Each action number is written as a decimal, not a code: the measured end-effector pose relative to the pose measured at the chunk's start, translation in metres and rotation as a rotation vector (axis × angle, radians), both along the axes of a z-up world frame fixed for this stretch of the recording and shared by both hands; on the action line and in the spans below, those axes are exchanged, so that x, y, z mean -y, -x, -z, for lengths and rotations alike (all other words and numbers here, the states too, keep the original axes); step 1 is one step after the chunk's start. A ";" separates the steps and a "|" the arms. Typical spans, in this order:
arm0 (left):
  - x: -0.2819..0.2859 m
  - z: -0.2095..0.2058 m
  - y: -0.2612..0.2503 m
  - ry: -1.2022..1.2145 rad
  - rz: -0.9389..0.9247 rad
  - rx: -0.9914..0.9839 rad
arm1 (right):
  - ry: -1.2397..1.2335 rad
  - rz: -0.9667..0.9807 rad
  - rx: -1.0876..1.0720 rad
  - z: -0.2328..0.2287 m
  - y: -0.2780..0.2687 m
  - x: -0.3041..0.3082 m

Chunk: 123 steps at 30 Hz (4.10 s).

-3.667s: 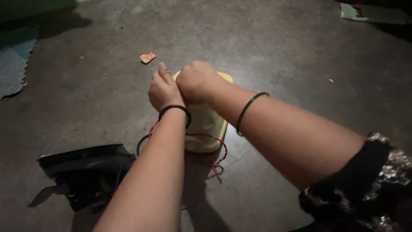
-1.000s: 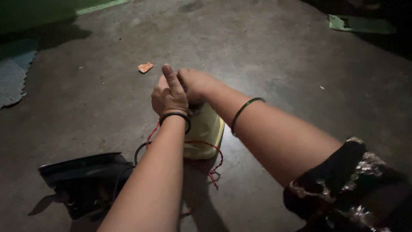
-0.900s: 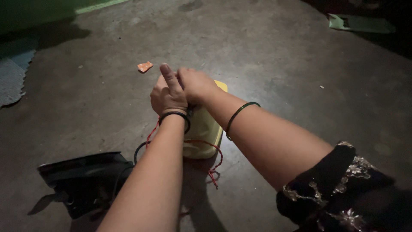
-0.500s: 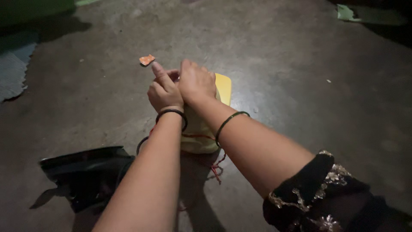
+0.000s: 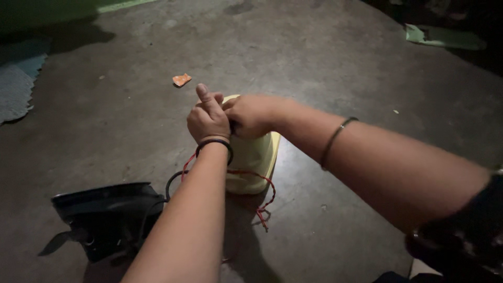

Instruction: The person is repairing a small electronic device, possibly a motor or fan, by manipulating wires and components inside a beige plastic housing. They use a tool to adjust connections and then wipe the exterior of the housing with a cloth.

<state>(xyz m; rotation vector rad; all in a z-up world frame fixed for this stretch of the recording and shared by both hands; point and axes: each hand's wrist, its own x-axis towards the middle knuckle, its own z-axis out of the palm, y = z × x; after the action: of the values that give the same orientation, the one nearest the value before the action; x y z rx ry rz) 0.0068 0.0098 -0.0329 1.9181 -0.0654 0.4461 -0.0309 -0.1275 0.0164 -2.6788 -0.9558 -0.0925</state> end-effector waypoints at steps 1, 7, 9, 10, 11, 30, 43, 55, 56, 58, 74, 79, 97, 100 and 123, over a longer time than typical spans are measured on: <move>0.000 0.001 -0.002 -0.013 0.001 0.005 | 0.095 0.086 -0.105 -0.007 -0.006 -0.007; -0.002 0.010 -0.010 -0.039 0.010 0.045 | 0.256 0.284 -0.160 -0.024 -0.006 -0.027; -0.001 0.012 -0.012 -0.048 -0.014 0.071 | 0.234 0.398 -0.160 -0.024 -0.003 -0.035; 0.000 0.013 -0.012 -0.055 -0.024 0.082 | 0.236 0.451 -0.158 -0.024 -0.003 -0.039; -0.001 0.013 -0.012 -0.065 -0.038 0.089 | 0.238 0.503 -0.156 -0.024 -0.002 -0.042; 0.000 0.015 -0.012 -0.210 0.002 0.133 | 0.210 0.302 -0.255 -0.019 -0.019 -0.027; -0.010 0.048 -0.046 -0.352 -0.063 -0.020 | 0.214 0.673 -0.028 -0.002 -0.018 -0.053; -0.008 0.027 -0.024 -0.410 -0.110 0.000 | -0.095 0.807 0.151 0.029 0.005 -0.047; -0.008 0.023 -0.021 -0.410 -0.101 0.000 | -0.145 0.808 0.193 0.032 0.008 -0.045; -0.008 0.016 -0.013 -0.411 -0.082 0.002 | -0.364 0.733 0.271 0.035 0.016 -0.035; 0.087 -0.034 -0.049 -0.597 0.318 -0.219 | -1.108 0.910 0.097 0.066 0.020 0.011; 0.086 -0.027 -0.069 -0.564 0.248 -0.321 | -0.969 0.912 0.125 0.071 0.000 0.015; 0.183 -0.008 -0.078 -1.242 0.736 -0.420 | -0.591 0.766 0.168 0.196 -0.020 0.082; 0.202 -0.005 -0.073 -1.214 0.730 -0.524 | -0.814 0.938 -0.046 0.217 -0.038 0.102; 0.209 0.042 -0.109 -1.284 0.952 -0.428 | -0.628 1.013 -0.266 0.196 -0.058 0.081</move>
<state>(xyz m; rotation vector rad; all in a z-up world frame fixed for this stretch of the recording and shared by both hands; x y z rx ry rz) 0.1153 -0.1990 -0.0746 2.8004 -1.1493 -0.8707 0.0276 -0.2088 -0.1801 -2.2075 0.4967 -0.1958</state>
